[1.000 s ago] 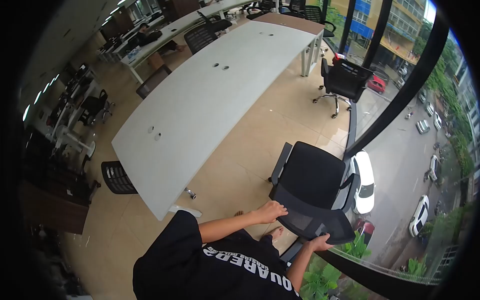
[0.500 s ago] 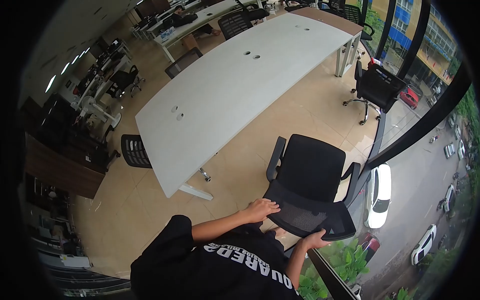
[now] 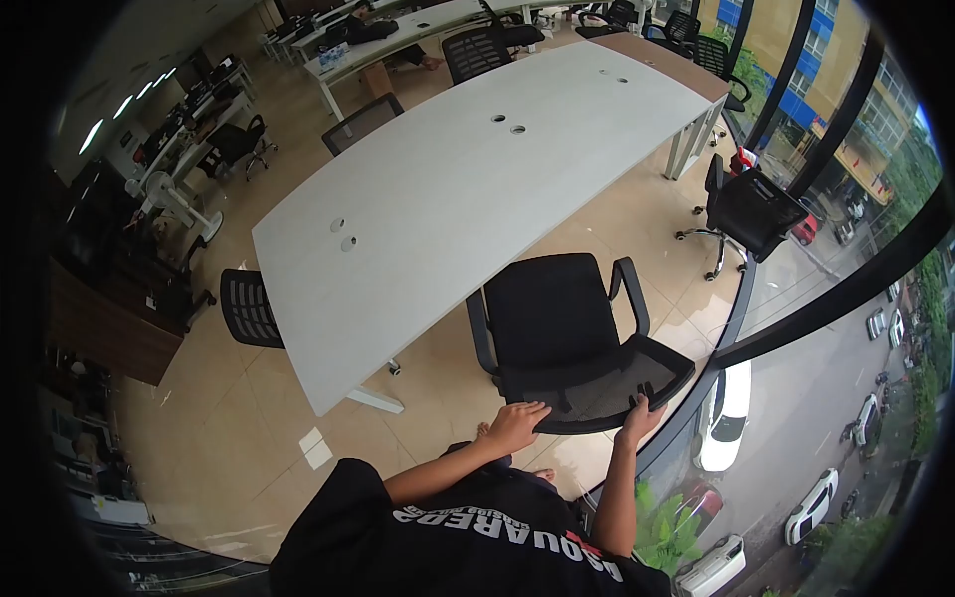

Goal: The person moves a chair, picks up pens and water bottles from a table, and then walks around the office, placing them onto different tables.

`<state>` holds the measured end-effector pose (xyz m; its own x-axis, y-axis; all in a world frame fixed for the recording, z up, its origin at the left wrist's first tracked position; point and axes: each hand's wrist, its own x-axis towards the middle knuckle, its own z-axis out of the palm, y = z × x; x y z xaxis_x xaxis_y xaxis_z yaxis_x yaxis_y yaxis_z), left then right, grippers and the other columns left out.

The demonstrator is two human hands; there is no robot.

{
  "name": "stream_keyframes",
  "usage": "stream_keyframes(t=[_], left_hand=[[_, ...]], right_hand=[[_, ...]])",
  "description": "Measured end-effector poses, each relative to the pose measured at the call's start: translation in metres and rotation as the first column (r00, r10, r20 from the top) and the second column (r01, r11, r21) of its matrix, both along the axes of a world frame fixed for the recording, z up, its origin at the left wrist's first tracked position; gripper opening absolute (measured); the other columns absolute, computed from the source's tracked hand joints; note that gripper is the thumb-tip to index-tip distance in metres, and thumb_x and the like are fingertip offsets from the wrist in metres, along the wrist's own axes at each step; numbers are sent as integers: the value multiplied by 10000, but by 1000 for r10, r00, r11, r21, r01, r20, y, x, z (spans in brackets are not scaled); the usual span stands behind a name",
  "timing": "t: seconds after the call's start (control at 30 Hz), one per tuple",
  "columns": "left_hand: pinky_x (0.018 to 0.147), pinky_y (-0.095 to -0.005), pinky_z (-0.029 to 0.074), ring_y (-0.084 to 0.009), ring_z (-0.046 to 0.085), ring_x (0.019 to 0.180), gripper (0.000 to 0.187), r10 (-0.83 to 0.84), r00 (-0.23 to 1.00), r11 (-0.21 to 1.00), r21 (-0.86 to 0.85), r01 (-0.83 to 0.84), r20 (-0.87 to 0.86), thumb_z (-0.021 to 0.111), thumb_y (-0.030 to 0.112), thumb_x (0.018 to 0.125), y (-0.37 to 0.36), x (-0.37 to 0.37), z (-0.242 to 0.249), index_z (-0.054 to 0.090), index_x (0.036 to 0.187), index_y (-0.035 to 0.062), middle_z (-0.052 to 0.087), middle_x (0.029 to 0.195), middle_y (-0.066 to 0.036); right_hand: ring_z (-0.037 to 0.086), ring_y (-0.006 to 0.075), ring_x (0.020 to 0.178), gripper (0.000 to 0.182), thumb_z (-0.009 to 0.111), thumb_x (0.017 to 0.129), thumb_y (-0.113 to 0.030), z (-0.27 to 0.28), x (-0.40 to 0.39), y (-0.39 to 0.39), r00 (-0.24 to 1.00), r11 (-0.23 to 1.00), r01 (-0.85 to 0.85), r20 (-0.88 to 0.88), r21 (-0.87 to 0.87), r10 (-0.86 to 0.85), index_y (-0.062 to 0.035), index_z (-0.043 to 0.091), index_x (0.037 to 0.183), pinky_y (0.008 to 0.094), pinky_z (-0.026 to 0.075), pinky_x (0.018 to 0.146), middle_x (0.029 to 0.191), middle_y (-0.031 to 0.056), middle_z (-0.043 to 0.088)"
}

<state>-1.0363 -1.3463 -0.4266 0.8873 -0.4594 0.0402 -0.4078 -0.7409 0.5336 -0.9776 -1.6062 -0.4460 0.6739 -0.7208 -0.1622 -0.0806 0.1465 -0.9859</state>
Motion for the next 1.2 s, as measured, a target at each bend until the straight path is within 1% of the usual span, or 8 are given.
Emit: stream_keyframes(t=[0.07,0.13,0.3,0.43,0.73,0.97,1.07,1.2], left_hand=[[1021,-356,462,-268,608,1170,561,54,999,998,27,-54,7,721,115,703,-1,23,2,610,1243,13,612,1270,-194],[1010,-368,466,-291,615,1152,501,95,995,995,1,-96,24,674,82,726,0,40,1,612,1214,-14,619,1242,-221],[1002,-373,469,-294,619,1144,470,220,973,975,23,-222,75,648,66,744,7,89,-11,613,1205,-19,627,1226,-225],[997,-375,470,-289,623,1138,461,293,952,954,34,-297,91,639,60,747,8,114,-11,616,1200,-19,633,1219,-219],[988,-375,478,-282,625,1135,476,504,860,863,0,-506,80,646,27,715,-49,170,0,628,1190,-4,643,1220,-184],[986,-373,492,-261,605,1171,575,609,793,789,90,-607,4,704,31,672,-74,166,8,640,1240,89,632,1266,-115],[987,-373,492,-250,595,1187,578,645,763,760,130,-637,-39,710,39,667,-81,161,23,642,1238,92,623,1283,-106],[979,-376,497,-243,600,1179,598,688,720,725,126,-677,-90,727,80,667,-87,159,30,630,1257,114,621,1289,-93]], right_hand=[[620,189,937,384,562,825,32,-8,40,-2,995,996,-92,-25,-4,92,4,508,1204,290,496,831,1073,96,621],[624,192,927,386,569,814,35,-23,78,-6,985,985,-172,-12,-22,172,-3,513,1194,286,496,825,1068,96,621],[618,225,935,434,565,795,23,-4,148,25,966,965,-254,-33,66,256,-6,491,1221,322,490,864,1074,114,611],[607,222,970,459,556,787,23,-20,193,29,946,946,-325,-13,17,325,3,478,1239,320,484,873,1111,122,596],[601,218,942,381,548,798,27,-7,289,18,892,892,-450,75,48,446,27,496,1176,322,478,875,1065,126,597],[583,216,981,352,533,823,30,4,292,13,878,877,-477,71,53,474,23,502,1173,312,473,875,1130,130,571],[581,217,982,373,542,828,27,-11,289,8,855,855,-519,16,-21,519,17,491,1197,310,472,876,1126,130,569],[581,210,969,356,545,835,33,1,296,18,831,832,-554,76,30,551,15,494,1187,308,473,868,1109,124,570]])
